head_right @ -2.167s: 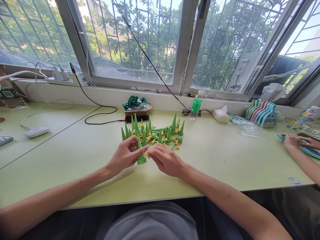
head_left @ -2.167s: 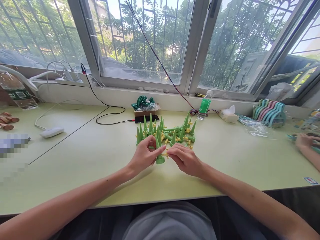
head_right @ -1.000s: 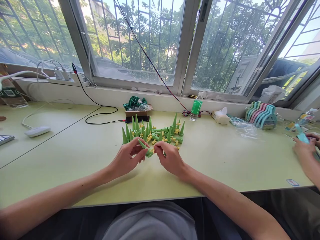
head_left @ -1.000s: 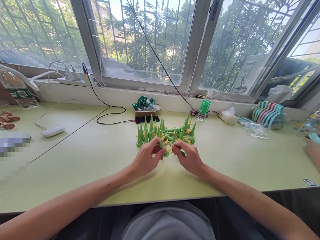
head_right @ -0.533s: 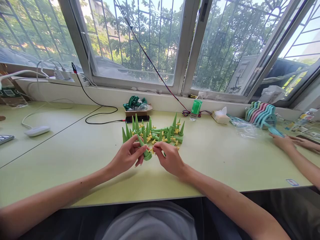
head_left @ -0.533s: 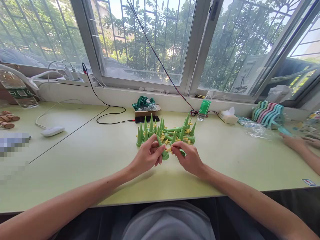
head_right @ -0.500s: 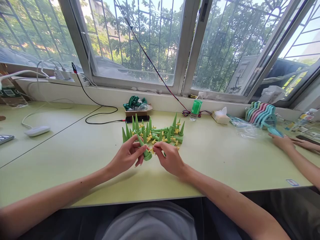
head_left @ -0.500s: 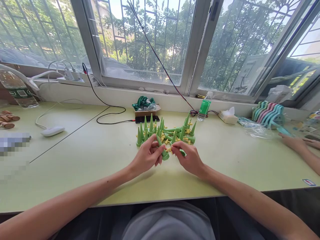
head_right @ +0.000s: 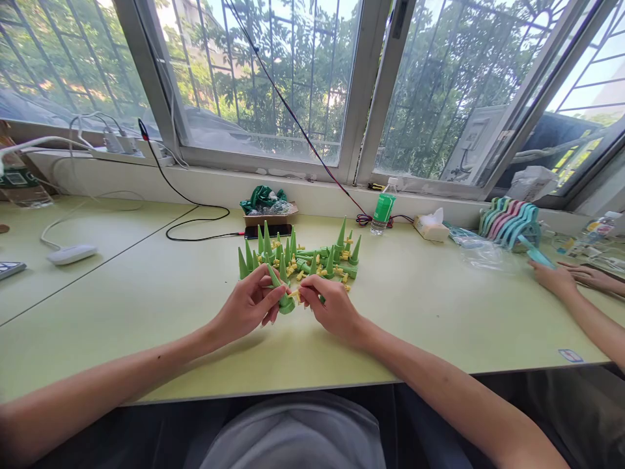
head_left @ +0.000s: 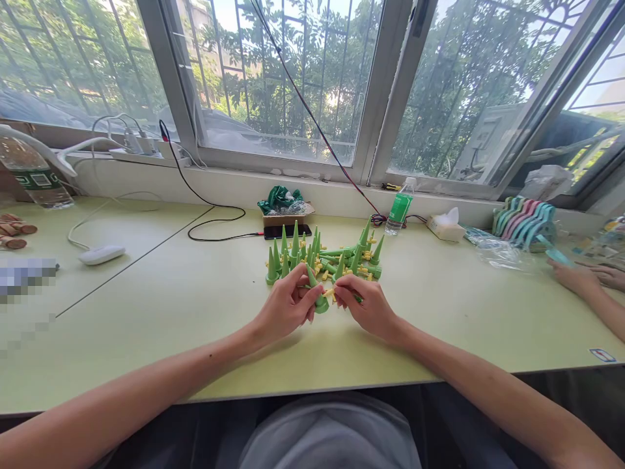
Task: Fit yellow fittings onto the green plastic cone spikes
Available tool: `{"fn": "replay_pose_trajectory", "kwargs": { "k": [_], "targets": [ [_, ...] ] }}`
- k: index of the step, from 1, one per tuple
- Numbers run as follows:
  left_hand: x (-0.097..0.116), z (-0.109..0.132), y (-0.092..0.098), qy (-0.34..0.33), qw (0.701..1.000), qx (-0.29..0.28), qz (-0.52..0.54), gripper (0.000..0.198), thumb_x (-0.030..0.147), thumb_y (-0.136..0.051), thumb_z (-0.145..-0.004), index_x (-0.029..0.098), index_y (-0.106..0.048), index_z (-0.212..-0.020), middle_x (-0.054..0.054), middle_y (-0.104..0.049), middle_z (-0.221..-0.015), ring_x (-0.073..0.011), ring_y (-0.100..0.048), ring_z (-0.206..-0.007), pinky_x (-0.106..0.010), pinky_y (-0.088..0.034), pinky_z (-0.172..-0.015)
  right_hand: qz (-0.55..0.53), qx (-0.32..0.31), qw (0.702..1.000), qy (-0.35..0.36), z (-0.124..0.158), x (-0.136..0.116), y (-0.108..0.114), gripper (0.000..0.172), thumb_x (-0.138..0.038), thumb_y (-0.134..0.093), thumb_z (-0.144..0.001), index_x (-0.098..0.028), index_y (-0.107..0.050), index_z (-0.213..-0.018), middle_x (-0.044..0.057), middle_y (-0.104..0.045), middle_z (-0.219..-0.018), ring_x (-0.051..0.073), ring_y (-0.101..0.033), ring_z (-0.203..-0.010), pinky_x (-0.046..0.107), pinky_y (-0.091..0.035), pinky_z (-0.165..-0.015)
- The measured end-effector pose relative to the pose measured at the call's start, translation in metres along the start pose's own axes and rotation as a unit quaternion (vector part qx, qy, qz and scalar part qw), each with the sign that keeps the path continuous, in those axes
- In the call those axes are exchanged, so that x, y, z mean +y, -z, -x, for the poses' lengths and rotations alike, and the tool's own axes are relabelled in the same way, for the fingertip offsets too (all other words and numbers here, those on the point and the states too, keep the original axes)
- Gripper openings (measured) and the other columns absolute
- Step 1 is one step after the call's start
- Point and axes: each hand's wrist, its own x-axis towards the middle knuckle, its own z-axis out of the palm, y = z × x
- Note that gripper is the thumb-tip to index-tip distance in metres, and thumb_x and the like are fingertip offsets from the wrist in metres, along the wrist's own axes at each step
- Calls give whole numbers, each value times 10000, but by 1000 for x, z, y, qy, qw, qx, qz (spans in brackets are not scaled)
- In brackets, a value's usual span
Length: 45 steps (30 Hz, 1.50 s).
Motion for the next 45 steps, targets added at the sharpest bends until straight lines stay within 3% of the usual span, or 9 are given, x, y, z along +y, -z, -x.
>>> {"fn": "replay_pose_trajectory", "kwargs": {
  "k": [5, 9, 13, 22, 31, 38, 45],
  "targets": [
    [-2, 0, 0, 1, 999, 19, -36, 265, 382, -557, -958, 203, -395, -850, 58, -540, -681, -64, -556, -417, -170, -388, -366, 16, -16, 1000, -2, 1, 2, 1, 204, -243, -476, -1009, -198, -607, -860, -14, -626, -692, 100, -564, -597, 215, -457, -606],
    [3, -3, 1, 4, 999, 43, -9, 308, 389, -598, -933, 211, -372, -823, 66, -535, -657, -71, -540, -393, -177, -369, -340, 49, -10, 998, 35, 0, 4, 1, 114, -289, -557, -978, -198, -622, -998, 10, -666, -763, 128, -614, -671, 237, -488, -647],
    [5, -4, 3, 9, 999, 36, 19, 301, 391, -599, -935, 211, -381, -831, 66, -544, -649, -68, -518, -369, -178, -353, -328, 46, -14, 996, 74, 0, 6, 2, 192, -326, -627, -946, -196, -607, -1086, 35, -694, -839, 152, -653, -735, 265, -525, -719],
    [2, -1, 2, -3, 1000, -12, 3, 251, 392, -569, -952, 202, -425, -875, 65, -515, -668, -58, -528, -393, -171, -369, -362, 92, -32, 993, 63, 4, 10, 3, 165, -351, -583, -977, -196, -636, -991, 27, -673, -782, 140, -591, -661, 251, -473, -647],
    [-4, 4, 2, -55, 986, -32, -151, 191, 344, -501, -981, 195, -479, -863, 64, -478, -580, -73, -497, -453, -197, -404, -472, 96, -64, 992, 57, 2, 6, 3, 328, -385, -478, -1020, -193, -597, -781, 7, -608, -653, 123, -512, -576, 237, -406, -585],
    [-2, 6, 3, -102, 965, -55, -234, 199, 313, -490, -973, 183, -523, -826, 27, -516, -608, -92, -468, -518, -193, -339, -457, 109, -87, 987, 78, 4, 8, 3, 371, -293, -426, -1028, -202, -465, -671, -28, -503, -576, 104, -421, -512, 225, -338, -549],
    [1, 5, 1, -103, 967, -40, -231, 223, 313, -485, -972, 189, -474, -786, 42, -473, -563, -84, -393, -497, -191, -294, -438, 123, -85, 987, 60, 5, 8, 1, 368, -287, -443, -1018, -194, -486, -665, -31, -497, -576, 101, -418, -524, 225, -342, -554]
  ]
}}
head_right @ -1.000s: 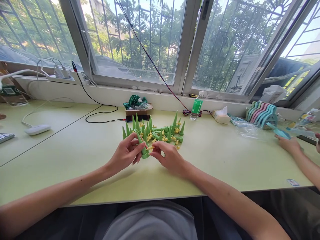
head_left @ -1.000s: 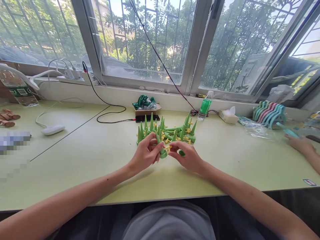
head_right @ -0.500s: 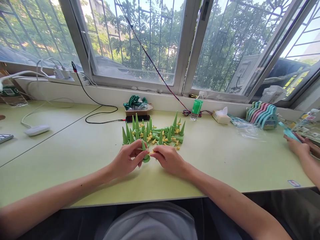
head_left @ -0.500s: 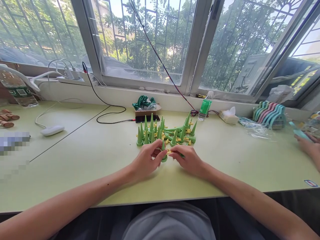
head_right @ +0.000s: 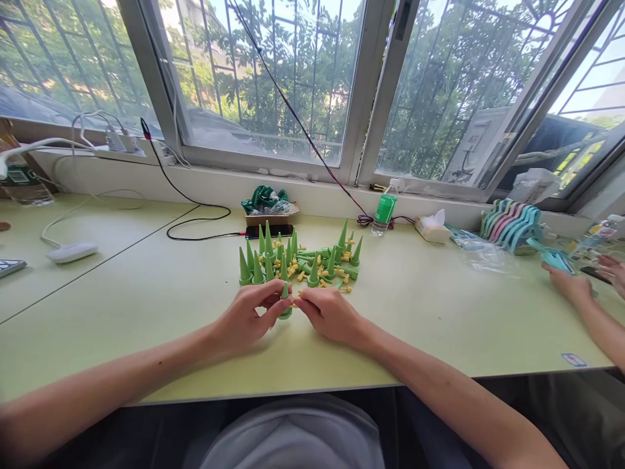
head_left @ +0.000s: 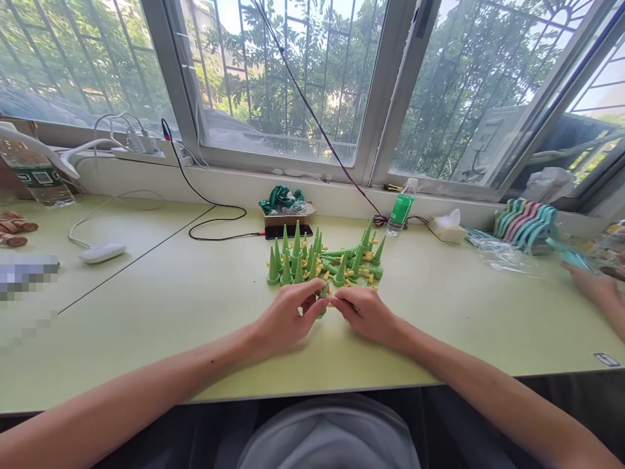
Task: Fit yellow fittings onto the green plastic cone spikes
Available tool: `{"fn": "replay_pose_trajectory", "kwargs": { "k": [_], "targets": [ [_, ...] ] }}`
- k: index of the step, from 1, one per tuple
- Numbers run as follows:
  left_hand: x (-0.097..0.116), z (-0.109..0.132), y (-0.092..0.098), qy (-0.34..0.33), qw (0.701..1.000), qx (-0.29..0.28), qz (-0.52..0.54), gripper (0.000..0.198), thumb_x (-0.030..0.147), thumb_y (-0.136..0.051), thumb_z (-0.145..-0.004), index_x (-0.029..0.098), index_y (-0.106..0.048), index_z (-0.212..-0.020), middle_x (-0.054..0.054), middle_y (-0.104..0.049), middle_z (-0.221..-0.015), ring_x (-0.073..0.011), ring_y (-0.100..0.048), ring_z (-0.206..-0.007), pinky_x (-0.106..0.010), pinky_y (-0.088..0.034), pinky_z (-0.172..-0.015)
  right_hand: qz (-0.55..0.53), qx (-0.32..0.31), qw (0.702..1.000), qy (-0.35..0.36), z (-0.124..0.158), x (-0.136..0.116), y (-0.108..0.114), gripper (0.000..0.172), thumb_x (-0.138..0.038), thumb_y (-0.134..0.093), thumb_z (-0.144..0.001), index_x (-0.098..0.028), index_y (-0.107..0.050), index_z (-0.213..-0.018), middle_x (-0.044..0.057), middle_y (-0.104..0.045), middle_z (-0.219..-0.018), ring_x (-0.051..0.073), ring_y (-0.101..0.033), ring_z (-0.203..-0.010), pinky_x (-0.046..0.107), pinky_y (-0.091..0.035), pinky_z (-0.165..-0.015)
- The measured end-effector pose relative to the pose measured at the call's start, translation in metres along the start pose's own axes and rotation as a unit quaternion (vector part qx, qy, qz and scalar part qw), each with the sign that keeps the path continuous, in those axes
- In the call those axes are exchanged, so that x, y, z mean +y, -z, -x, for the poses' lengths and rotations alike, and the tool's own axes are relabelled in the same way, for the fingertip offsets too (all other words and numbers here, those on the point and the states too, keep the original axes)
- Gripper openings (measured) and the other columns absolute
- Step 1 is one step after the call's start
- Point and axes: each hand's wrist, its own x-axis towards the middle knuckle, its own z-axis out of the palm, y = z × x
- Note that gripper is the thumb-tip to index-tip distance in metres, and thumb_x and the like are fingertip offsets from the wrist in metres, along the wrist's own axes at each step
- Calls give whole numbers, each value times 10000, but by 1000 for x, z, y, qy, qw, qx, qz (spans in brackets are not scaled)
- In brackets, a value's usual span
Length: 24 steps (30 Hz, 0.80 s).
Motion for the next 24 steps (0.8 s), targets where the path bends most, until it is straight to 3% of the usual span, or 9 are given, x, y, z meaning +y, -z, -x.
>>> {"fn": "replay_pose_trajectory", "kwargs": {
  "k": [2, 6, 9, 16, 24],
  "targets": [
    [1, -1, 0, 15, 1000, 5, 13, 217, 317, -488, -969, 193, -466, -792, 49, -461, -553, -82, -385, -486, -194, -296, -439, -5, 5, 1000, -16, -1, -1, 0, 326, -290, -459, -1015, -191, -546, -717, -22, -536, -604, 107, -455, -543, 229, -365, -567],
    [1, -3, 0, 40, 998, 32, 44, 236, 319, -504, -962, 199, -430, -772, 61, -435, -543, -72, -374, -464, -197, -308, -446, -33, 21, 998, -46, -1, -3, 1, 120, -282, -540, -985, -204, -627, -1010, -15, -623, -692, 120, -540, -591, 232, -429, -601],
    [0, -4, 0, 68, 993, 45, 80, 245, 349, -514, -960, 198, -436, -782, 50, -483, -569, -68, -407, -440, -196, -323, -424, -41, 18, 998, -35, 0, -3, 1, 184, -289, -588, -962, -210, -606, -1127, 4, -657, -763, 134, -579, -634, 238, -459, -607],
    [-1, -6, 0, 104, 983, 42, 146, 242, 382, -531, -952, 188, -463, -824, 8, -597, -682, -58, -442, -418, -196, -319, -389, 24, 3, 997, 73, 0, -1, 3, 175, -261, -482, -1022, -187, -588, -1139, 66, -650, -870, 165, -584, -721, 270, -459, -656],
    [-1, -4, 1, 78, 992, 28, 90, 216, 356, -523, -956, 190, -470, -828, 24, -573, -635, -56, -415, -414, -188, -320, -396, 12, -22, 997, 68, 1, -6, 6, 190, -251, -458, -1031, -203, -569, -1178, 56, -619, -859, 175, -586, -745, 272, -459, -670]
  ]
}}
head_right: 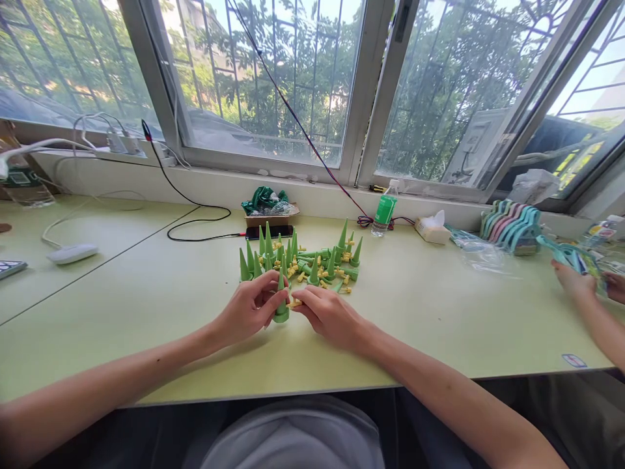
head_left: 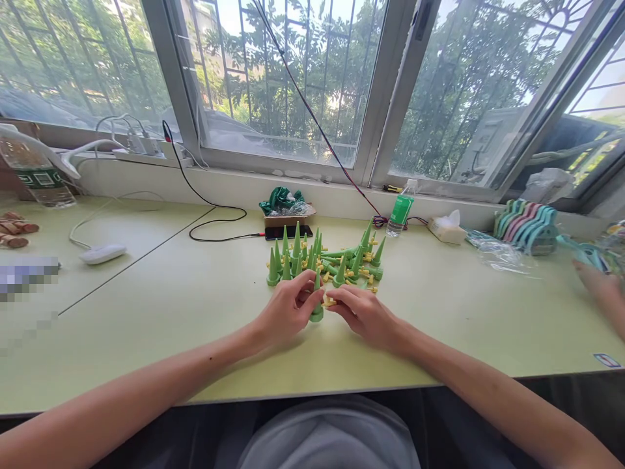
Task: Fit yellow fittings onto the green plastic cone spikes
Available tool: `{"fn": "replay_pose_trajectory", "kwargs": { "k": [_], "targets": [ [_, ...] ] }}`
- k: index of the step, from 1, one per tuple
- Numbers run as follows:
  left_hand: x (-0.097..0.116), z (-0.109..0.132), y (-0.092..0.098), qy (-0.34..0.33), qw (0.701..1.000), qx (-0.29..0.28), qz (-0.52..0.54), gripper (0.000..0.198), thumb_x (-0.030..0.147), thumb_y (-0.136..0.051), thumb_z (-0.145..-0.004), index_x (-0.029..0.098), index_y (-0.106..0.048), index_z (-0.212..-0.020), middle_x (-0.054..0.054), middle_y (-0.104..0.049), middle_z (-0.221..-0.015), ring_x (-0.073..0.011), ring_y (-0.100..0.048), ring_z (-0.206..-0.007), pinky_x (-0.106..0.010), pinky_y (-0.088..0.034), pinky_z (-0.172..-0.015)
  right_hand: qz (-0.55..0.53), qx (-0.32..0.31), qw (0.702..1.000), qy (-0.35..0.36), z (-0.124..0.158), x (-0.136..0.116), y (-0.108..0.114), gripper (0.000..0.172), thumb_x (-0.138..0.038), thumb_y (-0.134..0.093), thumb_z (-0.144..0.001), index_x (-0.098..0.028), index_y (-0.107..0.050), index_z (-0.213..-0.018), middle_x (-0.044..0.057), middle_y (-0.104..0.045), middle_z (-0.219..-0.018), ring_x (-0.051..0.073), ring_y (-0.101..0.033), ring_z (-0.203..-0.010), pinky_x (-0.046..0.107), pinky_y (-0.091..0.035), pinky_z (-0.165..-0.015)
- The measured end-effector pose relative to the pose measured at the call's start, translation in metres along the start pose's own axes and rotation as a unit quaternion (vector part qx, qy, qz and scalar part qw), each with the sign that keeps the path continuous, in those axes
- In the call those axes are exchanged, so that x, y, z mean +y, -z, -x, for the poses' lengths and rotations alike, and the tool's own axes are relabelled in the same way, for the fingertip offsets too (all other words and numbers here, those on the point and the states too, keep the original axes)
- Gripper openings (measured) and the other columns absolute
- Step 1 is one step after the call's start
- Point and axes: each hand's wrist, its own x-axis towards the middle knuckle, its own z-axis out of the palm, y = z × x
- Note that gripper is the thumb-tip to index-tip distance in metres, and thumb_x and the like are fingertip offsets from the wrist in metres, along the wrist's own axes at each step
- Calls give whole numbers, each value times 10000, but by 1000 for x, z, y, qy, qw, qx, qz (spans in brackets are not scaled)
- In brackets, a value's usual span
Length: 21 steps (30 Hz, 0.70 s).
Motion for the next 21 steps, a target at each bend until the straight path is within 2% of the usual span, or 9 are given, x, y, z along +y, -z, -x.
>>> {"fn": "replay_pose_trajectory", "kwargs": {
  "k": [4, 9, 13, 18, 21],
  "targets": [
    [-2, 1, 0, -13, 1000, 2, -3, 225, 381, -523, -958, 194, -484, -839, 34, -551, -624, -59, -399, -420, -190, -315, -404, -5, -12, 1000, -9, 0, -1, 1, 169, -257, -451, -1035, -202, -578, -1132, 58, -616, -867, 172, -577, -752, 272, -451, -684],
    [-3, 2, 0, -53, 997, -1, -48, 217, 348, -505, -963, 203, -447, -813, 61, -449, -576, -70, -357, -458, -193, -327, -454, 3, -22, 1000, -8, 0, 1, -2, 199, -258, -401, -1045, -192, -585, -1002, 56, -602, -834, 169, -552, -727, 270, -435, -667],
    [-3, 3, 1, -82, 993, -19, -88, 186, 324, -496, -967, 200, -456, -834, 49, -463, -614, -85, -375, -526, -197, -367, -515, 16, -42, 999, -1, 1, 3, -3, 229, -256, -370, -1049, -186, -566, -955, 51, -594, -805, 167, -530, -694, 271, -418, -645],
    [-2, 4, 1, -86, 992, -23, -84, 183, 304, -494, -967, 199, -449, -824, 50, -451, -613, -87, -355, -532, -199, -359, -516, 27, -53, 998, -1, 2, 5, -3, 242, -248, -349, -1049, -186, -542, -916, 52, -601, -807, 165, -526, -676, 275, -410, -641],
    [-2, 3, 0, -79, 993, -24, -79, 154, 296, -509, -957, 196, -468, -847, 45, -466, -626, -88, -398, -535, -204, -382, -528, 30, -51, 998, -7, 2, 5, -3, 246, -240, -347, -1046, -186, -526, -885, 48, -598, -795, 162, -517, -659, 273, -396, -628]
  ]
}}
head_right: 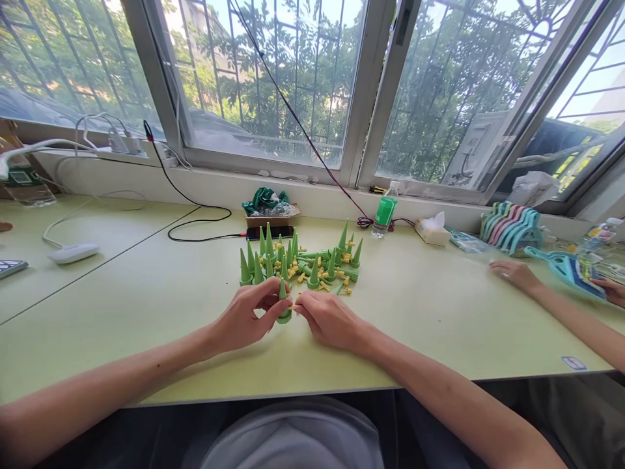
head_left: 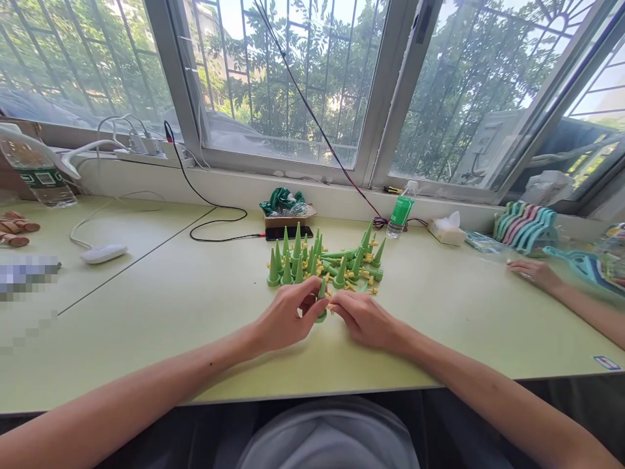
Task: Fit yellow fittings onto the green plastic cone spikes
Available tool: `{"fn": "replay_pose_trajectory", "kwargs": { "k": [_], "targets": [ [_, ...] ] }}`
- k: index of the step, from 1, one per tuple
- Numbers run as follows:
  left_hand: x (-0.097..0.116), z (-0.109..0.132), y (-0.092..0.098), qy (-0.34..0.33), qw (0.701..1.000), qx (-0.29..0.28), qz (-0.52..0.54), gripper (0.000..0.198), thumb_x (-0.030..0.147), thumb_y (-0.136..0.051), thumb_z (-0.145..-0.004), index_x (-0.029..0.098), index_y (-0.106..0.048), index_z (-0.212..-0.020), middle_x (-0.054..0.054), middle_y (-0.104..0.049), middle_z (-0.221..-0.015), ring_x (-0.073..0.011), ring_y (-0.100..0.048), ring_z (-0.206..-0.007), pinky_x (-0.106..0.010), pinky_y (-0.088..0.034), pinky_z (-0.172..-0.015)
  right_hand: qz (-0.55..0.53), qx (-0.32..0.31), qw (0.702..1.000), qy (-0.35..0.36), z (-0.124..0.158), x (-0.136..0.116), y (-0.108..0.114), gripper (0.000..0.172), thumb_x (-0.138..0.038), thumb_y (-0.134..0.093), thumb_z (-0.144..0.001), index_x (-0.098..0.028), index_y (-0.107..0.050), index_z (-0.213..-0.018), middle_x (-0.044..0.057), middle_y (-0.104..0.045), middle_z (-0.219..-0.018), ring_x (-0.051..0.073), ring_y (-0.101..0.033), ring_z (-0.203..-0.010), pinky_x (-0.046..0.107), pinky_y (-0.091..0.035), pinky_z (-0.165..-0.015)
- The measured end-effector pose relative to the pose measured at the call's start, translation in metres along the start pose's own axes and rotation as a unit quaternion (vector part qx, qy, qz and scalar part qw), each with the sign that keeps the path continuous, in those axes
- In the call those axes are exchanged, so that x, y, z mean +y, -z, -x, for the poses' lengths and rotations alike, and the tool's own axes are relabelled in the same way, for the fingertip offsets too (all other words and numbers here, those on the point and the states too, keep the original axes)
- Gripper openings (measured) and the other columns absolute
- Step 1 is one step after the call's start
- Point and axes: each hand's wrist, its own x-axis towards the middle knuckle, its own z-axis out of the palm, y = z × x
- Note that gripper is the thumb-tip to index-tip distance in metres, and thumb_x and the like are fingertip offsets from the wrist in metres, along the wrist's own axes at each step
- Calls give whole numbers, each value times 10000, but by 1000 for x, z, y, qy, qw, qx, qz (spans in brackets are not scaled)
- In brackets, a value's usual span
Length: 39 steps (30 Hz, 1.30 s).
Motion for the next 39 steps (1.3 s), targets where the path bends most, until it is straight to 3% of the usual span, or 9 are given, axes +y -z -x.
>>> {"fn": "replay_pose_trajectory", "kwargs": {
  "k": [4, 10, 17, 21, 30, 39],
  "targets": [
    [1, -1, 1, 14, 1000, -6, 7, 120, 295, -540, -934, 187, -491, -915, 28, -521, -673, -90, -462, -540, -210, -401, -529, -3, 12, 1000, -12, -1, -2, 1, 244, -240, -351, -1046, -186, -525, -884, 44, -599, -794, 160, -527, -670, 268, -388, -637],
    [2, -3, 1, 44, 998, -20, 38, 134, 294, -552, -929, 178, -507, -980, 76, -418, -585, -71, -367, -466, -197, -335, -472, -2, 50, 998, -41, -1, -3, 3, 248, -237, -362, -1046, -188, -541, -882, 30, -597, -764, 147, -528, -645, 259, -374, -622],
    [1, -6, 0, 114, 974, -10, 196, 243, 402, -587, -928, 182, -500, -984, 19, -566, -802, -29, -409, -434, -179, -311, -397, -46, 103, 991, -69, -2, 0, 1, 133, -267, -488, -1018, -195, -598, -1000, 25, -639, -789, 143, -577, -674, 259, -438, -651],
    [2, -8, 2, 154, 956, 1, 251, 304, 439, -623, -904, 179, -485, -979, 33, -565, -781, -8, -396, -365, -167, -288, -344, -75, 98, 991, -51, -3, 3, 1, 168, -284, -583, -974, -196, -586, -1117, 36, -645, -858, 136, -584, -664, 256, -471, -634],
    [6, -10, 5, 183, 940, -24, 288, 390, 491, -664, -865, 164, -491, -987, 50, -537, -712, 2, -357, -348, -152, -247, -319, -32, 108, 994, 13, -1, 7, -2, 114, -259, -527, -1009, -196, -584, -1085, 56, -656, -858, 167, -612, -747, 272, -477, -677],
    [4, -9, 5, 168, 948, -24, 270, 368, 485, -650, -876, 168, -493, -978, 47, -543, -719, -7, -385, -341, -159, -250, -318, -33, 87, 996, 0, -2, 0, 3, 153, -278, -467, -1034, -194, -587, -1079, 52, -648, -842, 163, -586, -726, 267, -451, -670]
  ]
}}
